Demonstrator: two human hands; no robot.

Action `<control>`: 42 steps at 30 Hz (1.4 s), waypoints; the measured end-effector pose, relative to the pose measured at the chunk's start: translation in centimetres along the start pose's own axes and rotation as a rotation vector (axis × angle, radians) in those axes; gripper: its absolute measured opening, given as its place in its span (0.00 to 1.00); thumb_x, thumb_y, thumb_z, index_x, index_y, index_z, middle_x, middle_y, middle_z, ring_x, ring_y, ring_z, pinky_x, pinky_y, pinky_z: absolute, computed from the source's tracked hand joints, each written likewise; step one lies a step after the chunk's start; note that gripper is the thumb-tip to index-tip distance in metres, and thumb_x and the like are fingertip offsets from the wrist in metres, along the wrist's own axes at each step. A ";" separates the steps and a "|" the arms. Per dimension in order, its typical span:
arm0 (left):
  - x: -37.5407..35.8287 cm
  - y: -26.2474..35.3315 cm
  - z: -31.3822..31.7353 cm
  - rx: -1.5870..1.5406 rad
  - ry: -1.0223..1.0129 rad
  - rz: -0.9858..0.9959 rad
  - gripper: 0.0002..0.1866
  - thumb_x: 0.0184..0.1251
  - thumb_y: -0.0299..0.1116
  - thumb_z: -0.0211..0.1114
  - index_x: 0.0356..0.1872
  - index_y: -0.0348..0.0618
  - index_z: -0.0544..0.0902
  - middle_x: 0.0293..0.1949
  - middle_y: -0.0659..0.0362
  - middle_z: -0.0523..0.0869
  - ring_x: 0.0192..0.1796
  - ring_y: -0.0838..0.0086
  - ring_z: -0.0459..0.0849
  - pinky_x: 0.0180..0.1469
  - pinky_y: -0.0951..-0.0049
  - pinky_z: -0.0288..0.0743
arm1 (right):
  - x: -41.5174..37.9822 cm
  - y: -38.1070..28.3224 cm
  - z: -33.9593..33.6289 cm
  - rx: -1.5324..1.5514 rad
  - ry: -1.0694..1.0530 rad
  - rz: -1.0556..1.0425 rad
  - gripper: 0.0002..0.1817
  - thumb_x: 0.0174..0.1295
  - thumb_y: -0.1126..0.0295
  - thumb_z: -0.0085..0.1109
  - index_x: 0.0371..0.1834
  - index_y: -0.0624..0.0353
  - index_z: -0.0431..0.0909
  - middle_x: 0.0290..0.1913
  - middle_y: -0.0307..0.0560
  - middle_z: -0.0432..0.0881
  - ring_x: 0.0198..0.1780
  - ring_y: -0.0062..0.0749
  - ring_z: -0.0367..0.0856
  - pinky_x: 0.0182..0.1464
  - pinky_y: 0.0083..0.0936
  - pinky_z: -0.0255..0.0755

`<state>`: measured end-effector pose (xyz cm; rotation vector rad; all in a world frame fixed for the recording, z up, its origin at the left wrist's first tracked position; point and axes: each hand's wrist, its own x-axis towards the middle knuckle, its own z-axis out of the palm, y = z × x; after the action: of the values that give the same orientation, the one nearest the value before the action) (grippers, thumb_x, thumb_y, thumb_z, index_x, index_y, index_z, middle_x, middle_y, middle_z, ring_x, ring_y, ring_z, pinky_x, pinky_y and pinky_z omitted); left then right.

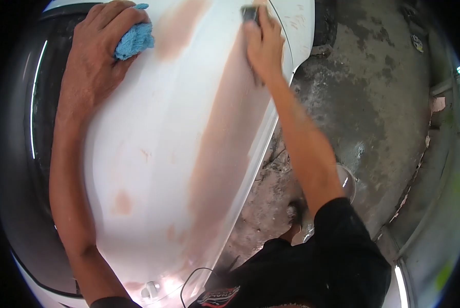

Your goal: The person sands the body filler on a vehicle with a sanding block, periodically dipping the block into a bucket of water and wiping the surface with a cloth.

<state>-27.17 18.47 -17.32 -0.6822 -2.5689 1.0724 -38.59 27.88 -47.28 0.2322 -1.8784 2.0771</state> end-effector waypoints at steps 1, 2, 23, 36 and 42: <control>0.0 -0.3 0.0 -0.010 -0.009 0.008 0.24 0.55 0.26 0.76 0.54 0.54 0.82 0.62 0.60 0.82 0.68 0.58 0.76 0.71 0.52 0.68 | 2.1 -0.2 -0.4 -0.086 0.038 0.050 0.31 0.73 0.58 0.44 0.79 0.53 0.60 0.71 0.71 0.66 0.68 0.68 0.66 0.72 0.51 0.56; 0.1 -0.4 -0.1 -0.022 -0.018 0.011 0.24 0.55 0.26 0.75 0.54 0.55 0.82 0.62 0.61 0.82 0.69 0.58 0.75 0.72 0.52 0.68 | 1.7 -0.4 -0.5 -0.004 0.033 0.105 0.32 0.73 0.58 0.46 0.79 0.54 0.61 0.71 0.73 0.64 0.68 0.71 0.64 0.72 0.54 0.54; 0.7 0.2 -0.7 0.002 0.043 0.030 0.24 0.56 0.26 0.75 0.56 0.55 0.83 0.61 0.60 0.84 0.67 0.60 0.78 0.70 0.53 0.68 | -22.2 -6.8 -1.5 0.047 -0.222 -0.158 0.34 0.69 0.59 0.55 0.79 0.45 0.63 0.75 0.71 0.56 0.68 0.72 0.58 0.69 0.63 0.55; 0.5 -0.2 -0.5 0.006 0.034 0.055 0.25 0.55 0.25 0.75 0.55 0.54 0.83 0.61 0.61 0.84 0.66 0.60 0.78 0.70 0.55 0.69 | -15.5 -7.4 -1.4 -0.024 -0.178 -0.098 0.31 0.68 0.62 0.54 0.76 0.54 0.67 0.71 0.75 0.61 0.67 0.66 0.64 0.69 0.57 0.59; 0.4 -0.2 -0.5 -0.004 0.020 0.045 0.28 0.54 0.23 0.75 0.57 0.56 0.83 0.63 0.61 0.83 0.68 0.60 0.77 0.71 0.54 0.68 | -1.8 -0.6 0.3 0.030 0.076 -0.176 0.30 0.69 0.59 0.53 0.74 0.57 0.67 0.68 0.64 0.69 0.65 0.67 0.65 0.68 0.56 0.55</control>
<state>-27.34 18.81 -16.84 -0.7515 -2.5511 1.0686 -36.68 27.35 -47.26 0.3098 -1.7185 1.9692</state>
